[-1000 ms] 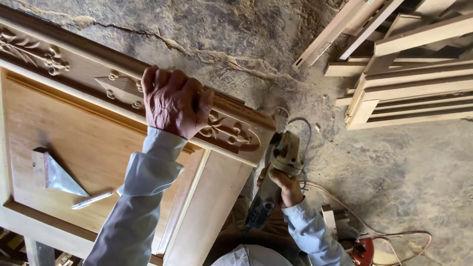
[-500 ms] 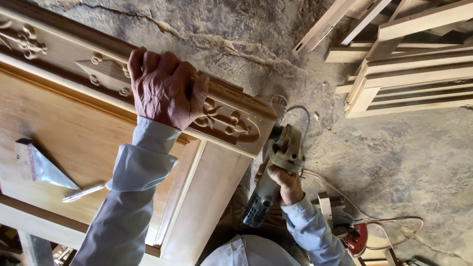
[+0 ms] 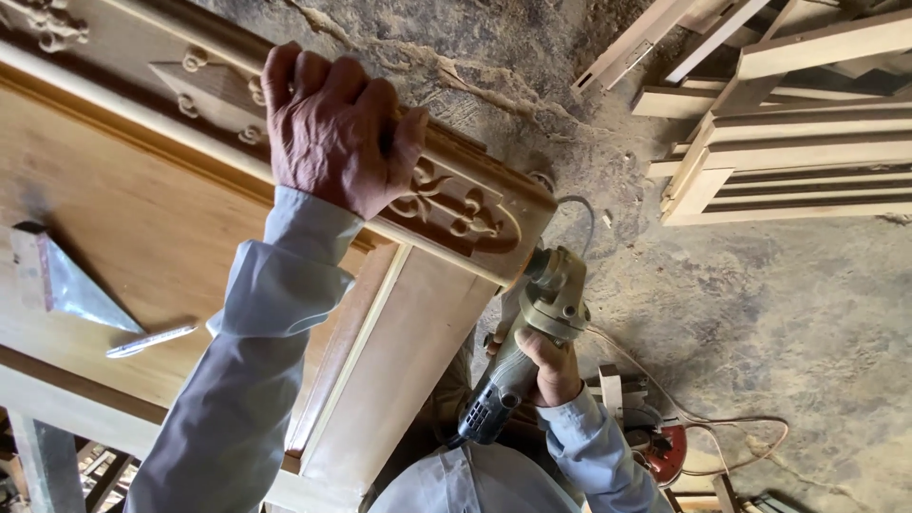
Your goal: Sanding a carved wooden door panel using a handheld angle grinder with a sanding disc.
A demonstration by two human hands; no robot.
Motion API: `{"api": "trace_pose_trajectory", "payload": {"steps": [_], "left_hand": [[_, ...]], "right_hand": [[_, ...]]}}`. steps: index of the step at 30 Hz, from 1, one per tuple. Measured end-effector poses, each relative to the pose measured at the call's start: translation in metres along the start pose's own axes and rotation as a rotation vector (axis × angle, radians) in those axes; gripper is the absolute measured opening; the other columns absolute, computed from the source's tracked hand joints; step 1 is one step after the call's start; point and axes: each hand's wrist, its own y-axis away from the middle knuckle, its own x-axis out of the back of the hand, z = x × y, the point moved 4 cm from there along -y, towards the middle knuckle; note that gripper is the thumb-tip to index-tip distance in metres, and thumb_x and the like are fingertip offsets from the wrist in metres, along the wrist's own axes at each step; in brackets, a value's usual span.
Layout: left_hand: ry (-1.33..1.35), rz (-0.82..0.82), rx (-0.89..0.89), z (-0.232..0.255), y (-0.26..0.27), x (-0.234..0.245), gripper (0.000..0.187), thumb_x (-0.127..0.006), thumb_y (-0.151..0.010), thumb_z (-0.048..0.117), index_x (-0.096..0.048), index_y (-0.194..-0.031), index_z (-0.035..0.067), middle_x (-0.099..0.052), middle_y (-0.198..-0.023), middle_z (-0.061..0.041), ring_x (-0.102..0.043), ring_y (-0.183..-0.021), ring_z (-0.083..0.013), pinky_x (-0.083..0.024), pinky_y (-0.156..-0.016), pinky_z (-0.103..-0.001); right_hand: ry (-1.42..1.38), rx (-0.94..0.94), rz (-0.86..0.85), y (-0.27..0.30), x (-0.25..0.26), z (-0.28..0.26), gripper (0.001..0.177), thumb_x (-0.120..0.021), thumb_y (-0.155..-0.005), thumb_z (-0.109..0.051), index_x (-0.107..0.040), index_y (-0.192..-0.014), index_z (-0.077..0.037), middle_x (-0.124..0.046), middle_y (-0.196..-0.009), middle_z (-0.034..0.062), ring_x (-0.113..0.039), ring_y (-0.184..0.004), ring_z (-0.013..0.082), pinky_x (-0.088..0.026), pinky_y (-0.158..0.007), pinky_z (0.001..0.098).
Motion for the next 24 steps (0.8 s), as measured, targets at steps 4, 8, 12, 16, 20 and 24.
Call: {"api": "trace_pose_trajectory", "payload": {"steps": [4,8,12,16,20,24], "left_hand": [[0.001,-0.011,0.008,-0.001,0.002,0.001,0.05,-0.058,-0.113,0.036,-0.058,-0.073,0.007,-0.042,-0.072,-0.008,-0.039,-0.074,-0.0297,-0.036,-0.088,-0.048],[0.002,-0.004,0.014,-0.001,0.003,0.001,0.045,-0.061,-0.111,0.032,-0.059,-0.074,0.007,-0.042,-0.072,-0.009,-0.04,-0.075,-0.0303,-0.038,-0.09,-0.048],[0.005,0.01,0.008,-0.002,0.002,0.0,0.046,-0.061,-0.111,0.034,-0.06,-0.074,0.007,-0.043,-0.073,-0.008,-0.04,-0.075,-0.0305,-0.037,-0.089,-0.048],[-0.003,0.021,0.007,-0.001,0.001,0.0,0.051,-0.055,-0.114,0.037,-0.06,-0.074,0.006,-0.041,-0.072,-0.009,-0.039,-0.074,-0.0307,-0.037,-0.087,-0.048],[0.001,-0.003,0.022,-0.001,0.0,0.004,0.043,-0.065,-0.107,0.032,-0.06,-0.074,0.005,-0.043,-0.073,-0.009,-0.04,-0.074,-0.0307,-0.038,-0.087,-0.048],[0.023,-0.015,0.032,-0.002,-0.001,0.0,0.044,-0.064,-0.109,0.033,-0.061,-0.074,0.006,-0.044,-0.072,-0.009,-0.041,-0.074,-0.0317,-0.038,-0.091,-0.05]], "right_hand": [[-0.008,-0.072,0.063,0.008,0.006,0.012,0.033,-0.069,-0.071,-0.019,-0.064,-0.089,0.007,-0.069,-0.076,0.0228,-0.071,-0.065,0.0355,-0.059,-0.059,0.0456],[0.052,-0.017,0.006,0.007,0.003,0.009,0.032,-0.068,-0.073,-0.022,-0.063,-0.088,0.005,-0.067,-0.074,0.019,-0.068,-0.061,0.0328,-0.057,-0.055,0.0438],[0.067,0.008,-0.034,0.006,0.002,0.008,0.033,-0.069,-0.076,-0.026,-0.066,-0.086,0.005,-0.07,-0.076,0.0211,-0.07,-0.066,0.0347,-0.058,-0.059,0.0447],[0.06,0.05,-0.118,0.007,-0.015,-0.008,0.033,-0.069,-0.076,-0.029,-0.064,-0.084,0.003,-0.065,-0.076,0.0183,-0.066,-0.067,0.0291,-0.054,-0.059,0.041],[0.029,0.034,-0.121,-0.001,0.0,-0.002,0.033,-0.071,-0.079,-0.029,-0.066,-0.088,0.003,-0.067,-0.078,0.0186,-0.068,-0.07,0.0312,-0.057,-0.062,0.0438],[0.098,0.045,-0.09,-0.006,0.0,-0.014,0.036,-0.071,-0.077,-0.03,-0.067,-0.086,0.004,-0.069,-0.075,0.019,-0.07,-0.068,0.0314,-0.058,-0.061,0.0418]]}}
